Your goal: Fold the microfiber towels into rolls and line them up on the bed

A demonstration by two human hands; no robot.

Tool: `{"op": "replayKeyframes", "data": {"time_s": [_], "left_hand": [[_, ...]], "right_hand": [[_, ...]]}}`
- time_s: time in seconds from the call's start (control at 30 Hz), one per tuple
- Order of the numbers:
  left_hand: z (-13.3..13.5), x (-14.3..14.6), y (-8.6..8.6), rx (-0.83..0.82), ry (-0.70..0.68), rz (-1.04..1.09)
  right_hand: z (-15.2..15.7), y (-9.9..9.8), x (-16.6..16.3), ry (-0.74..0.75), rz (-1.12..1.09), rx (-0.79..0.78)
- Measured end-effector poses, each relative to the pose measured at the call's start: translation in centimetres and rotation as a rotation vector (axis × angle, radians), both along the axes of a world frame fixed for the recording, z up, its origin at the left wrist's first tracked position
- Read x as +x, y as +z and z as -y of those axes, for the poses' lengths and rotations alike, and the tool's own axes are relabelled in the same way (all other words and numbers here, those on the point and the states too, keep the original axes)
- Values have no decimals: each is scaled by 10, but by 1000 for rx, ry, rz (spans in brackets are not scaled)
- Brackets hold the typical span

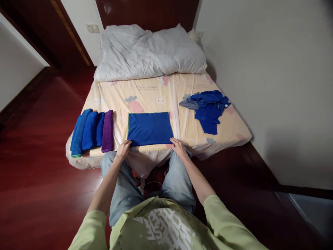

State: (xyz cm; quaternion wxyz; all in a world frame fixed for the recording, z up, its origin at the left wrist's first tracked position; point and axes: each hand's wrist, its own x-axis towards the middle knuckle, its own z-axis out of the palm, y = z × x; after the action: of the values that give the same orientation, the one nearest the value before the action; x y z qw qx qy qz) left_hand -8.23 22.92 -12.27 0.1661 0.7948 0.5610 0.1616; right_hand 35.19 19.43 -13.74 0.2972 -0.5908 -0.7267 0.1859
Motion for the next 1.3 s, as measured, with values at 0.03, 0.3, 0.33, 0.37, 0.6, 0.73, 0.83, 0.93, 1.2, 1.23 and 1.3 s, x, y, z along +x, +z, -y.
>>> {"op": "replayKeyframes", "data": {"time_s": [0.03, 0.3, 0.33, 0.37, 0.6, 0.73, 0.83, 0.93, 1.2, 1.23, 1.3], "left_hand": [[0, 0, -1, 3, 21, 24], [-3, 0, -14, 53, 144, 238], [-3, 0, -14, 57, 140, 246], [-3, -1, -14, 60, 134, 247], [-3, -9, 3, 23, 88, 116], [1, -18, 17, -35, -9, 3], [7, -20, 19, -86, -55, -28], [10, -14, 15, -90, -31, 24], [17, 1, -7, 21, 220, 370], [19, 1, -8, 15, 240, 402], [21, 1, -8, -1, 279, 470]], "right_hand": [[0, 0, 0, -1, 1, -4], [-10, -4, 2, -14, 4, -44], [-12, -4, 1, -11, 14, -45], [-14, -4, -1, -10, 26, -44], [-13, 5, -5, -27, 59, -23], [1, 4, 4, -39, 40, -20], [6, 1, 5, -63, 22, -58], [4, 0, 1, -50, -11, -47], [1, 2, 1, -43, -110, -19], [1, 1, 2, -52, -112, -20], [1, -1, 4, -68, -112, -18]]}}
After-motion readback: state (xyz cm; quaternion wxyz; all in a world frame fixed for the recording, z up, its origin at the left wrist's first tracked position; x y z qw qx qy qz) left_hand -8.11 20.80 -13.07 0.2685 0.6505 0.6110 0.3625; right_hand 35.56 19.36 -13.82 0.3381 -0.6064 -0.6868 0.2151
